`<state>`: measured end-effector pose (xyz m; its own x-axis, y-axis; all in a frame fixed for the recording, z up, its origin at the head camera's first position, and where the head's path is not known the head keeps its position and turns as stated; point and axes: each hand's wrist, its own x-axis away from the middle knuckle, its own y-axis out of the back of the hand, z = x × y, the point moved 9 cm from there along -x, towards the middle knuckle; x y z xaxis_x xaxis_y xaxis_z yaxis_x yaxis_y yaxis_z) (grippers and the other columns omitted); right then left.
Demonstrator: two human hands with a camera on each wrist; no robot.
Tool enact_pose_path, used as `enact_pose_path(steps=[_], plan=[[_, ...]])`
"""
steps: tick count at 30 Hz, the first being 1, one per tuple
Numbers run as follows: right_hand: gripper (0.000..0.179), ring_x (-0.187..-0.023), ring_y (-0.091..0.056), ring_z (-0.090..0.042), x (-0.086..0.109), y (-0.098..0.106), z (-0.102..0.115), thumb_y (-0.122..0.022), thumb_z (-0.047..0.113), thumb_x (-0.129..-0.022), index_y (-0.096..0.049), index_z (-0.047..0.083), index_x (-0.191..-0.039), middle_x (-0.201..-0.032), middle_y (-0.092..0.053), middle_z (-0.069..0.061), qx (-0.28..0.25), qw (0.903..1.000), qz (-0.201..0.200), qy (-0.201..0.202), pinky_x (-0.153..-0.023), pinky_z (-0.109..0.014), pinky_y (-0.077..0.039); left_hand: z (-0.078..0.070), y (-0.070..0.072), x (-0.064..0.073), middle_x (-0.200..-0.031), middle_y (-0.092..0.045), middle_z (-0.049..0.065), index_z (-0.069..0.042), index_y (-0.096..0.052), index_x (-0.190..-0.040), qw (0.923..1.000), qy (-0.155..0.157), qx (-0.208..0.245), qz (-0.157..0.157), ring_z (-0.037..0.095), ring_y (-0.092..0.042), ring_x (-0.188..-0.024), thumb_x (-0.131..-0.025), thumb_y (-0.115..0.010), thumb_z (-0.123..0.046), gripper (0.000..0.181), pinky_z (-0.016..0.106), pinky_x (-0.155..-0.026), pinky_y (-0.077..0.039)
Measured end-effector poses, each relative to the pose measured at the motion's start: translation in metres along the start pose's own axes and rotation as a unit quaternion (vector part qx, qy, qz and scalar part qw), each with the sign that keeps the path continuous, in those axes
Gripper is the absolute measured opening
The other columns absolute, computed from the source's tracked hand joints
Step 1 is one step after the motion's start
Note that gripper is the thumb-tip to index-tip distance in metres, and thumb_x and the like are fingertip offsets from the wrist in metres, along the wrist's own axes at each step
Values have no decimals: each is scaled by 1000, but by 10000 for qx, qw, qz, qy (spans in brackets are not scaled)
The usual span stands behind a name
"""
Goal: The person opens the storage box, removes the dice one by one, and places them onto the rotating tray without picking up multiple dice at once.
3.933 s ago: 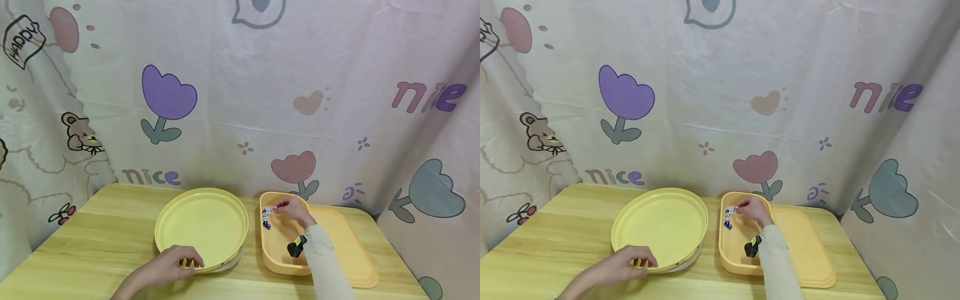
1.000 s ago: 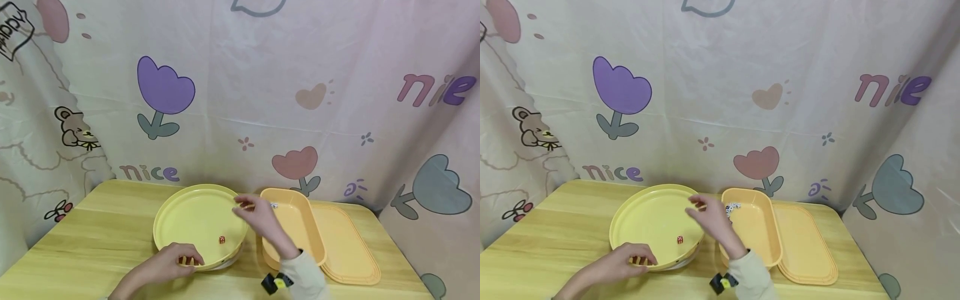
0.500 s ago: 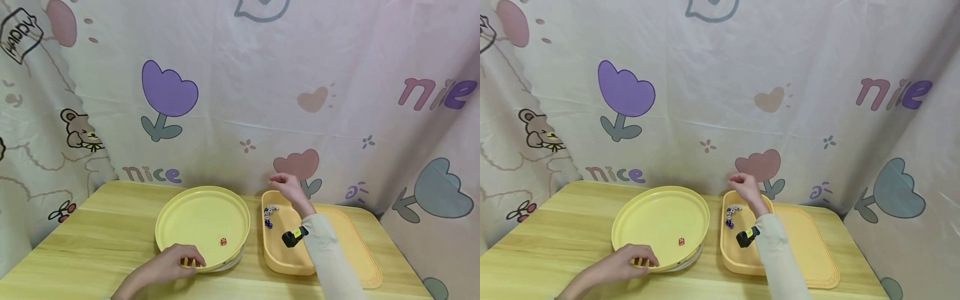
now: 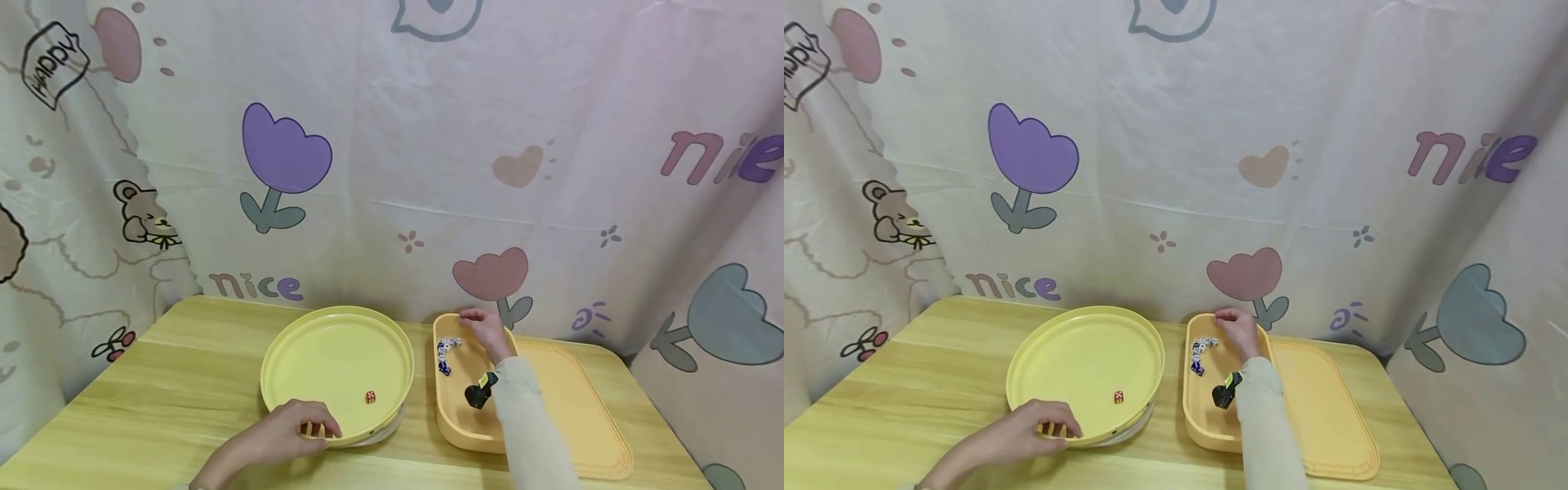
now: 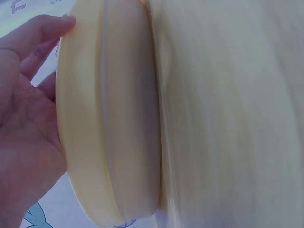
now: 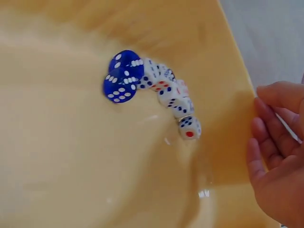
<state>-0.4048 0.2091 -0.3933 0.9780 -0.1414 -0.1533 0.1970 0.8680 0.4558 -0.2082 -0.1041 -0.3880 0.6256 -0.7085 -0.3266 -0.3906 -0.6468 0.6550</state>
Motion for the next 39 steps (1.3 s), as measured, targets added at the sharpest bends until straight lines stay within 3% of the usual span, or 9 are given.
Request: enact_pose_path(steps=[11,21,33,39], plan=[[17,-82,-58,-20,7,-11,-25,-68,3,-76,-69,-4,-91,-88,-67,-11,297,9994,147,-80,-70,-23,-42,-1,0,-1,-87,-60,-13,-19,-66,-94,10000,-49,-10,-15,-2,-50,-72,-81,-62,-4,20,20,-57,-44],[17,-75,-56,-18,12,-14,-33,-73,2,-67,-70,0,-84,-83,-67,-8,1002,9948,125,-99,-66,-27,-41,0,0,-1,-87,-61,-11,-18,-66,-94,10000,-39,-27,-8,-1,-50,-73,-81,-63,-4,20,20,-58,-44],[17,-68,-54,-16,12,-15,-39,-71,-6,-67,-68,-4,-83,-81,-66,-12,544,9982,181,-150,-58,-23,-42,2,-2,-1,-87,-60,-14,-19,-65,-94,10000,-48,29,2,-2,-50,-73,-82,-62,-4,20,20,-58,-44],[17,-67,-53,-16,9,-17,-37,-70,-3,-68,-67,-5,-84,-79,-64,-9,470,9977,439,-206,-57,-24,-43,2,-1,0,-87,-60,-13,-19,-66,-95,10000,0,-3,-6,-1,-50,-73,-83,-62,-6,18,20,-57,-44]])
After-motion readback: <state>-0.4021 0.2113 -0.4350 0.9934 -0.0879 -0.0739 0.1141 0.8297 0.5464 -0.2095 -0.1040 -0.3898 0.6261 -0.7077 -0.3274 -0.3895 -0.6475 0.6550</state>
